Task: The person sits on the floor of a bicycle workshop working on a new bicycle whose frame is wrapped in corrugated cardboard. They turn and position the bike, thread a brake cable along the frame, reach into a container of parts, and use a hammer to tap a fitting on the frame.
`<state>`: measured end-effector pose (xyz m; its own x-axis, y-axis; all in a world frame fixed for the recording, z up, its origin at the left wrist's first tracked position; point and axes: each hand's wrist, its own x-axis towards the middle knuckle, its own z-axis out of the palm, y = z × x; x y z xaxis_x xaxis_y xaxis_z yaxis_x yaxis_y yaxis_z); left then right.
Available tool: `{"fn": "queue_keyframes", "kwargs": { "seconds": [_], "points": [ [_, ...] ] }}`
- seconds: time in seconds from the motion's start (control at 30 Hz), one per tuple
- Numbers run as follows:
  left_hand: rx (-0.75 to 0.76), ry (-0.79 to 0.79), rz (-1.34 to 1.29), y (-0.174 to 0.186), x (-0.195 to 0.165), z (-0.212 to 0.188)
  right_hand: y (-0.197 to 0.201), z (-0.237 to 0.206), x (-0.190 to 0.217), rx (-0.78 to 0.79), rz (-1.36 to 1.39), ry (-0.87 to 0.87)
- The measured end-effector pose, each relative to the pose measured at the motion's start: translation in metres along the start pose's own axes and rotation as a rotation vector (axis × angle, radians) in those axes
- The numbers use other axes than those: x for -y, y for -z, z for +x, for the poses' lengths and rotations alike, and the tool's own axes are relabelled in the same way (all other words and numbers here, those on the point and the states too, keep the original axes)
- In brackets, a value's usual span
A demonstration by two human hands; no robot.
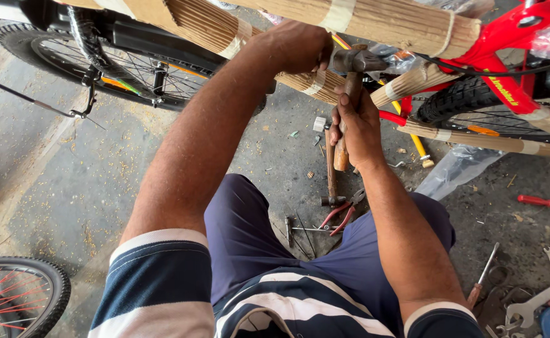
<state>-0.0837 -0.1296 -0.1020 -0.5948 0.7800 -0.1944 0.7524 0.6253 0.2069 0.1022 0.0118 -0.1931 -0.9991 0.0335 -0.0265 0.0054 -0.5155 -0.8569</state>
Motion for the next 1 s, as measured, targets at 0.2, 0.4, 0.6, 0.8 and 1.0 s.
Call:
{"fn": "queue_keyframes", "kwargs": {
  "seconds": [0.2,0.4,0.6,0.8,1.0],
  "points": [
    [-0.132,-0.098,-0.036,-0.0028,0.0043,0.0036,-0.0009,0.0003,0.0009,-0.016,-0.032,0.023],
    [-0.183,-0.073,-0.013,-0.0044,0.0014,0.0042,-0.0007,-0.0002,0.0006,-0.006,-0.056,0.049],
    [-0.158,-0.047,-0.032,-0.0028,-0.0007,0.0027,0.0001,-0.0007,0.002,-0.008,-0.071,0.043],
    [-0.13,-0.056,-0.066,-0.0008,-0.0003,0.0029,-0.0005,-0.0011,0.0023,0.005,-0.055,0.037],
    [-0.123,-0.079,-0.072,-0.0004,0.0016,0.0028,-0.0009,-0.0004,0.0022,-0.002,-0.046,0.032]
  ]
}}
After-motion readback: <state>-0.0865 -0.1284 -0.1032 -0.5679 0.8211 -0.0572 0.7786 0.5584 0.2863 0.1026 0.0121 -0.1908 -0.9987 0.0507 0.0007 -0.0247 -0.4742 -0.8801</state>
